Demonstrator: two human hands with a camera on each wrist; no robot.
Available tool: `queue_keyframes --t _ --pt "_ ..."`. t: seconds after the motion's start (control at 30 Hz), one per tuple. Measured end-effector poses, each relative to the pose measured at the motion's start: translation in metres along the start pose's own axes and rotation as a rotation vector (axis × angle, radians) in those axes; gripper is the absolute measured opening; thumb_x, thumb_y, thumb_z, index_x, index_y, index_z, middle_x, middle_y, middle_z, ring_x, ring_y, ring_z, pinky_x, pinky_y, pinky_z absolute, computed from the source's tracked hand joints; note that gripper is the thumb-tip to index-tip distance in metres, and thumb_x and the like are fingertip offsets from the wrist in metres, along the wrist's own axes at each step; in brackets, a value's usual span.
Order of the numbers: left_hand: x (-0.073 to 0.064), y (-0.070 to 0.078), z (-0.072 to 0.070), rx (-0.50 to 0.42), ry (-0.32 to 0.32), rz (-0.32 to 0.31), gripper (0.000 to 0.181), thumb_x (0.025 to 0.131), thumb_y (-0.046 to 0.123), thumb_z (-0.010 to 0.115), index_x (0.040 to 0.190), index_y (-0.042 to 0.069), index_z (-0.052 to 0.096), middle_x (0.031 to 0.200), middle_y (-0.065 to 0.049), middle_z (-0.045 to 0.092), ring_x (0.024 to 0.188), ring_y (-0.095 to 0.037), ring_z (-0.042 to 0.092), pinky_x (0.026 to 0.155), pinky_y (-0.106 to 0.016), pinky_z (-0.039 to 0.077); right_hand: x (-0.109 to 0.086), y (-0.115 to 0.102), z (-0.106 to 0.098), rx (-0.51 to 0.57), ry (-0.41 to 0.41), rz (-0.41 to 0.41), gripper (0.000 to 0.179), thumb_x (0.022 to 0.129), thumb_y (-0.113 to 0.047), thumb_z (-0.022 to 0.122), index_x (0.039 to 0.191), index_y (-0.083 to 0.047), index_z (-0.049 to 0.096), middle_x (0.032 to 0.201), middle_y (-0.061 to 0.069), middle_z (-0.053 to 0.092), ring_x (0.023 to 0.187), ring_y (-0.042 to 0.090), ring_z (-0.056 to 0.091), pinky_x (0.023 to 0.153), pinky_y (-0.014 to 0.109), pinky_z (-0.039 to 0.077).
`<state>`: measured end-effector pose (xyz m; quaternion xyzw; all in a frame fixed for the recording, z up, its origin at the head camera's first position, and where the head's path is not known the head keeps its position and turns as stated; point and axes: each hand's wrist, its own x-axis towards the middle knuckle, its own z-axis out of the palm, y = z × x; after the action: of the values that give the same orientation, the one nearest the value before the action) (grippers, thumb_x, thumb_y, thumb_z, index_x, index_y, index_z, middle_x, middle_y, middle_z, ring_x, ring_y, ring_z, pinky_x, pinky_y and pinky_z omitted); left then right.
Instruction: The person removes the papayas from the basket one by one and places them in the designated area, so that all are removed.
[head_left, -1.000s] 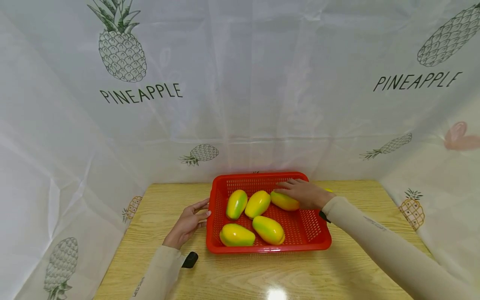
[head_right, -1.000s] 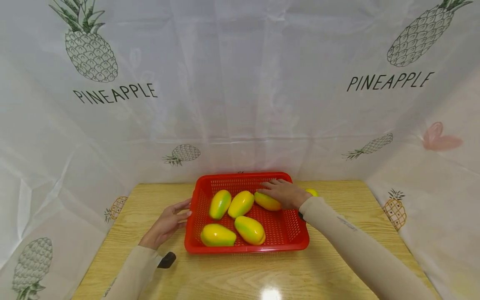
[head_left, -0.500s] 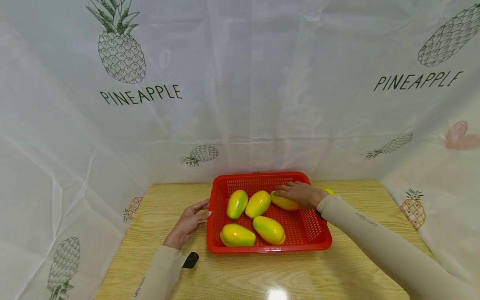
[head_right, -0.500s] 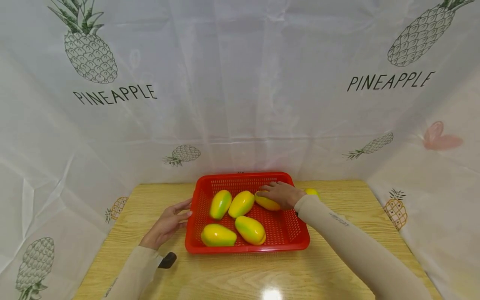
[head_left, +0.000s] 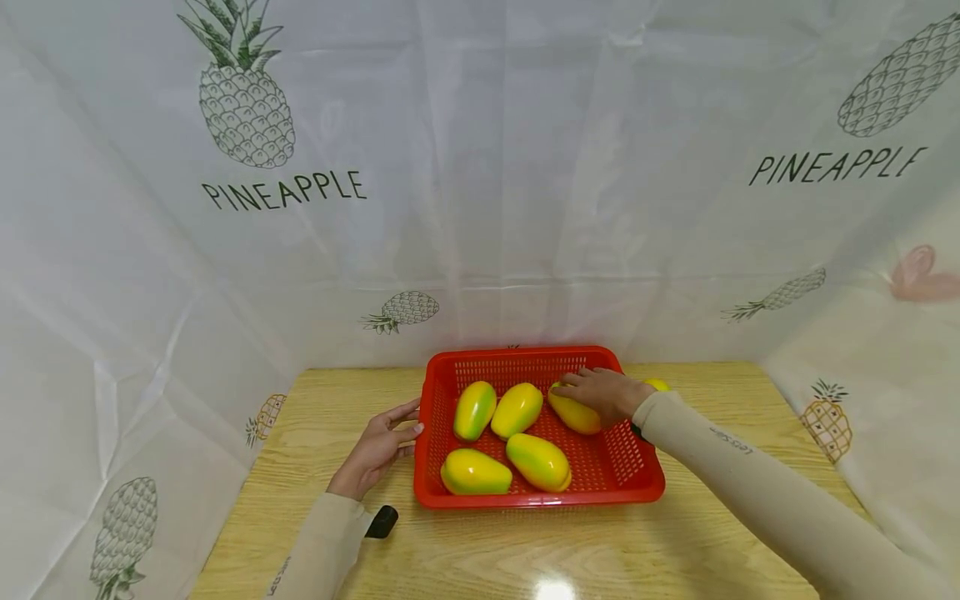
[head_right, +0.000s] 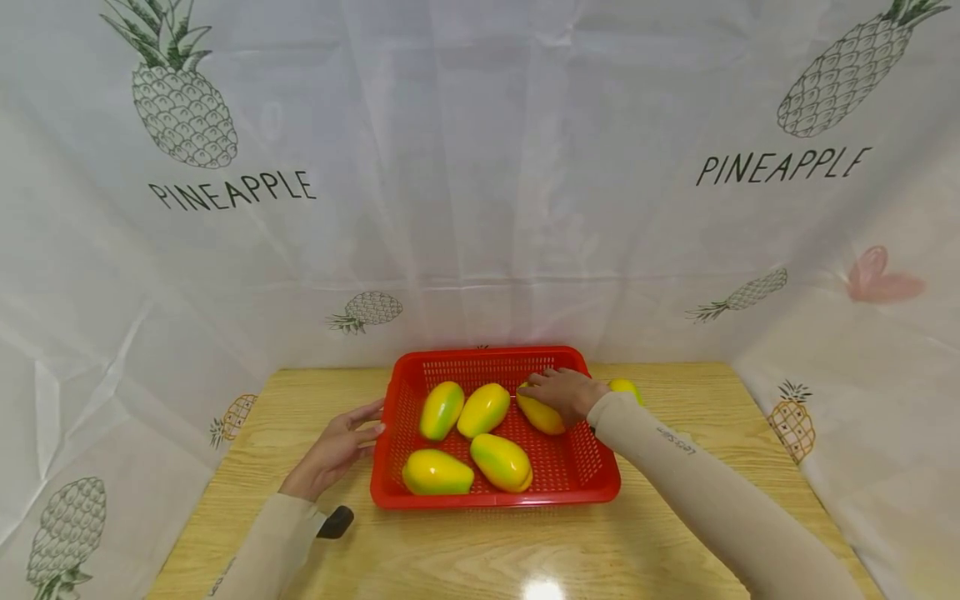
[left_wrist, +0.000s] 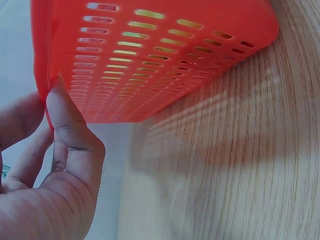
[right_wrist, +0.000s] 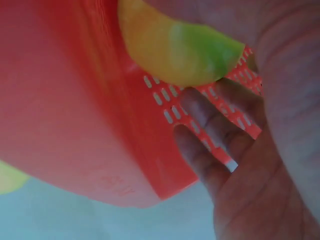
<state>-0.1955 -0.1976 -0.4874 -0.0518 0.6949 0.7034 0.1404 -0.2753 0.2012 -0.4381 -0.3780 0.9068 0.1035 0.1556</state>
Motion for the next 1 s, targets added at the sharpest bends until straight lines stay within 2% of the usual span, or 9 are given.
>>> queue_keyframes --t 0.13,0.3,0.57,0.77,1.0 --pt "0.0 -0.001 0.0 0.0 -0.006 0.005 0.055 0.107 -0.001 0.058 0.16 0.004 0.045 0.15 -0.022 0.046 0.095 -0.011 0.066 0.073 -0.024 0.058 0.0 -0.002 0.001 0.045 -0.019 0.043 0.088 0.078 -0.018 0.096 0.155 -0.013 0.052 0.155 0.016 0.05 0.141 0.042 0.05 0.117 0.059 0.041" --pt "0.002 -0.003 0.0 -0.006 -0.005 0.009 0.056 0.106 -0.001 0.059 0.16 0.002 0.045 0.148 -0.022 0.047 0.094 -0.011 0.067 0.074 -0.024 0.059 0.0 -0.003 0.002 0.055 -0.02 0.04 0.084 0.077 -0.02 0.097 0.15 -0.012 0.055 0.149 0.014 0.053 0.138 0.04 0.052 0.116 0.057 0.043" --pt "0.0 -0.003 0.0 -0.014 0.0 0.008 0.056 0.106 -0.002 0.058 0.16 0.004 0.045 0.149 -0.023 0.047 0.092 -0.011 0.067 0.073 -0.023 0.059 -0.003 -0.01 0.0 0.14 -0.074 0.076 0.09 0.075 -0.014 0.096 0.152 -0.009 0.05 0.158 0.017 0.048 0.147 0.045 0.043 0.12 0.064 0.034" --pt "0.0 -0.004 0.001 -0.021 0.004 0.009 0.057 0.106 -0.003 0.058 0.16 0.003 0.045 0.148 -0.023 0.047 0.092 -0.012 0.067 0.075 -0.025 0.06 -0.004 -0.015 0.0 0.114 -0.069 0.069 0.087 0.075 -0.016 0.097 0.151 -0.014 0.053 0.155 0.016 0.048 0.145 0.045 0.043 0.119 0.065 0.036" --pt "0.0 -0.005 0.0 -0.02 0.004 0.007 0.057 0.106 -0.003 0.059 0.16 0.002 0.044 0.148 -0.023 0.047 0.093 -0.012 0.067 0.075 -0.025 0.059 -0.006 -0.016 0.001 0.11 -0.065 0.068 0.087 0.074 -0.016 0.098 0.149 -0.013 0.054 0.153 0.016 0.051 0.142 0.043 0.046 0.118 0.063 0.038"
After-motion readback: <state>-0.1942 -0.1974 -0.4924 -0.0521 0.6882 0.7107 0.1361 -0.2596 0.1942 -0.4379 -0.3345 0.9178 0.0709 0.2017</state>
